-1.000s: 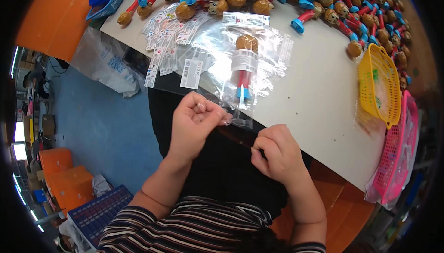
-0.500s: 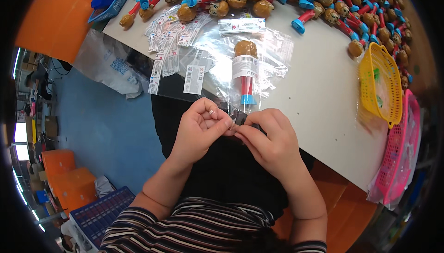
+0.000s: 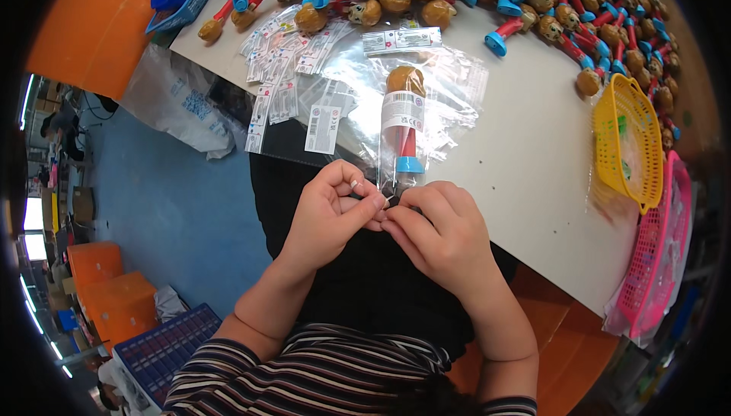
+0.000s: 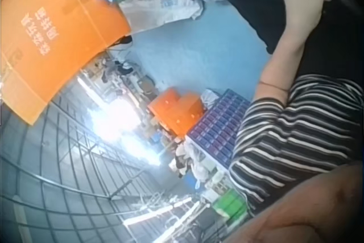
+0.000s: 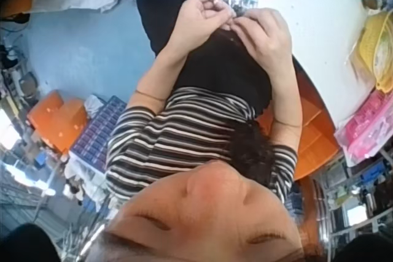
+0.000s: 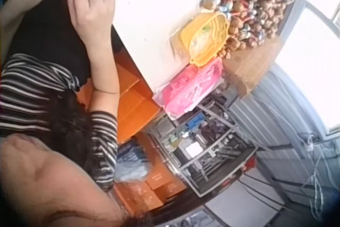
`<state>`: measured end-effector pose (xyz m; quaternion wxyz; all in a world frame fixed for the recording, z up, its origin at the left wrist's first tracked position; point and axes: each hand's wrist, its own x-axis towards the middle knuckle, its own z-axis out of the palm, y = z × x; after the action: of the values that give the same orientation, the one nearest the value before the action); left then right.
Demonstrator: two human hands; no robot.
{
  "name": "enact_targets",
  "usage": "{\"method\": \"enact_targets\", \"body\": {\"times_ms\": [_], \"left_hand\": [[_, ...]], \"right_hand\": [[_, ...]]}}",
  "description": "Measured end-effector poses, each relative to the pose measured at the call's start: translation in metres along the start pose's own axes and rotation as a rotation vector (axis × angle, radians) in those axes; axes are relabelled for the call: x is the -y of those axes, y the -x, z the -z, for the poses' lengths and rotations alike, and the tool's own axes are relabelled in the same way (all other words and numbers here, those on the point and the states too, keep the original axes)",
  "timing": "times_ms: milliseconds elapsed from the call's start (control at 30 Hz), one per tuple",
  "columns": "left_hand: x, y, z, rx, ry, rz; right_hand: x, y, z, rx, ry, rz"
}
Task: Packaging small toy figures into plastic bags at a factory workbench.
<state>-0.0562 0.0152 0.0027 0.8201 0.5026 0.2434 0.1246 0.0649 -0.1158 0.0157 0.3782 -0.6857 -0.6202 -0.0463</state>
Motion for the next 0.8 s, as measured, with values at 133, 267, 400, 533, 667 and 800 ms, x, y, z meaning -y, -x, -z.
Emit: {"method": "enact_targets", "body": {"times_ms": [133, 267, 400, 533, 667, 800], "left_hand": [[0.004, 0.0, 0.0, -0.008, 0.024, 0.001], [0.005, 0.0, 0.001, -0.004, 0.003, -0.021], [0.004, 0.0, -0.001, -0.008, 0.013, -0.006], [0.003, 0.0, -0.003, -0.02, -0.008, 0.012], [0.012, -0.002, -0.001, -0.02, 0.022, -0.053], [0.009, -0.008, 0.002, -0.105, 0.0, -0.157]], "right_hand": [[0.002, -0.001, 0.002, 0.024, 0.004, 0.009], [0.004, 0.0, 0.001, 0.02, 0.01, 0.01], [0.004, 0.001, 0.001, 0.027, 0.024, 0.019], [0.005, 0.002, 0.0, 0.031, -0.012, -0.043], [-0.001, 0.005, -0.004, 0.039, -0.095, -0.064], [-0.005, 0.013, 0.005, 0.037, -0.301, -0.121]]}}
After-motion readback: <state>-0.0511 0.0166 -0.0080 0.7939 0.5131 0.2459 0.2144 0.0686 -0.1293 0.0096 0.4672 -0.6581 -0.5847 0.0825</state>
